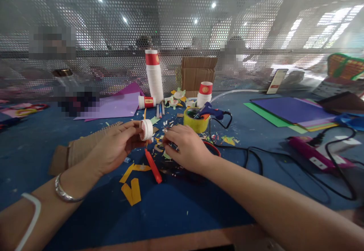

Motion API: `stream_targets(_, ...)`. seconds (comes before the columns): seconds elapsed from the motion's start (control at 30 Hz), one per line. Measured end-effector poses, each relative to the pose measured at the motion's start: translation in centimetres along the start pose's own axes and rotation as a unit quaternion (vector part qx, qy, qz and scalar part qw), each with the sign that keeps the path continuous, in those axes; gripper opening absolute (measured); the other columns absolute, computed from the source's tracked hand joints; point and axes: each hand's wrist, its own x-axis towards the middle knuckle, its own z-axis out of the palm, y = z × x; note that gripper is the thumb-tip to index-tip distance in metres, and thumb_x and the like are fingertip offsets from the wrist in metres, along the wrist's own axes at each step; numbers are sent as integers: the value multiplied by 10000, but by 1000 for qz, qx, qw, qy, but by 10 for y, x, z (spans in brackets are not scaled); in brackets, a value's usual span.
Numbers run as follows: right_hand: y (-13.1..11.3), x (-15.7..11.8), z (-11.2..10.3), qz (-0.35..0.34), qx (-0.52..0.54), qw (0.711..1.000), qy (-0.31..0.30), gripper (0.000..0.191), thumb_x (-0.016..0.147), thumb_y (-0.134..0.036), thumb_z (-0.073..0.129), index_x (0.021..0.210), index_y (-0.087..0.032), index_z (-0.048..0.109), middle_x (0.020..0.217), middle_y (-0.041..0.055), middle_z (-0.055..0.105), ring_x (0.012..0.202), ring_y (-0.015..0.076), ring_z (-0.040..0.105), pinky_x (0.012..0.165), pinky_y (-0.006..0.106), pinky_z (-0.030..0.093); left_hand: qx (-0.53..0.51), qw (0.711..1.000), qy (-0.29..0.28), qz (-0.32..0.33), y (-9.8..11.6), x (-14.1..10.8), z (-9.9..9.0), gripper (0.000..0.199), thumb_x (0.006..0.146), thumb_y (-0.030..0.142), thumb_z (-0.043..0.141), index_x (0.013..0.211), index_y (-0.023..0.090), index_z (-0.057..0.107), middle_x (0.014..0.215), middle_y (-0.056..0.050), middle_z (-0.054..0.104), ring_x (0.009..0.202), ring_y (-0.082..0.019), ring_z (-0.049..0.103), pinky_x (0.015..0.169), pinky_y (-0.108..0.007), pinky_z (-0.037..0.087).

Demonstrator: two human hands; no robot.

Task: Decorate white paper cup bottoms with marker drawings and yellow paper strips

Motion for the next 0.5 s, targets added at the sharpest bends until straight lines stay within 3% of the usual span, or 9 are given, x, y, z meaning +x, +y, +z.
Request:
stream_targets(0.1,2,-5,-13,15,-20,1000,-18,116,876,-127,569,794,-170,639,779,41,632,767,174,557,738,313,405,-3,1000,-3,4,0,0,-1,81,775,249,659,748,173,655,713,3,607,701,-138,616,662,-247,489)
stream_targets(0.27,0,-10,-29,-11,-52,983,-179,166,923,-240,604,809,-178,708,751,41,652,755,184,563,714,324,386,-3,1000,-6,1,1,0,-2,164,786,275,667,669,169,622,681,7,573,669,-122,564,691,-270,490)
stream_targets(0.5,4,-9,-27,39,-61,980,-187,135,932,-219,606,935,-169,730,894,75,708,883,223,616,806,361,426,3,1000,-4,2,1,-1,-1,89,763,281,683,738,196,672,712,3,600,713,-147,597,687,-269,488)
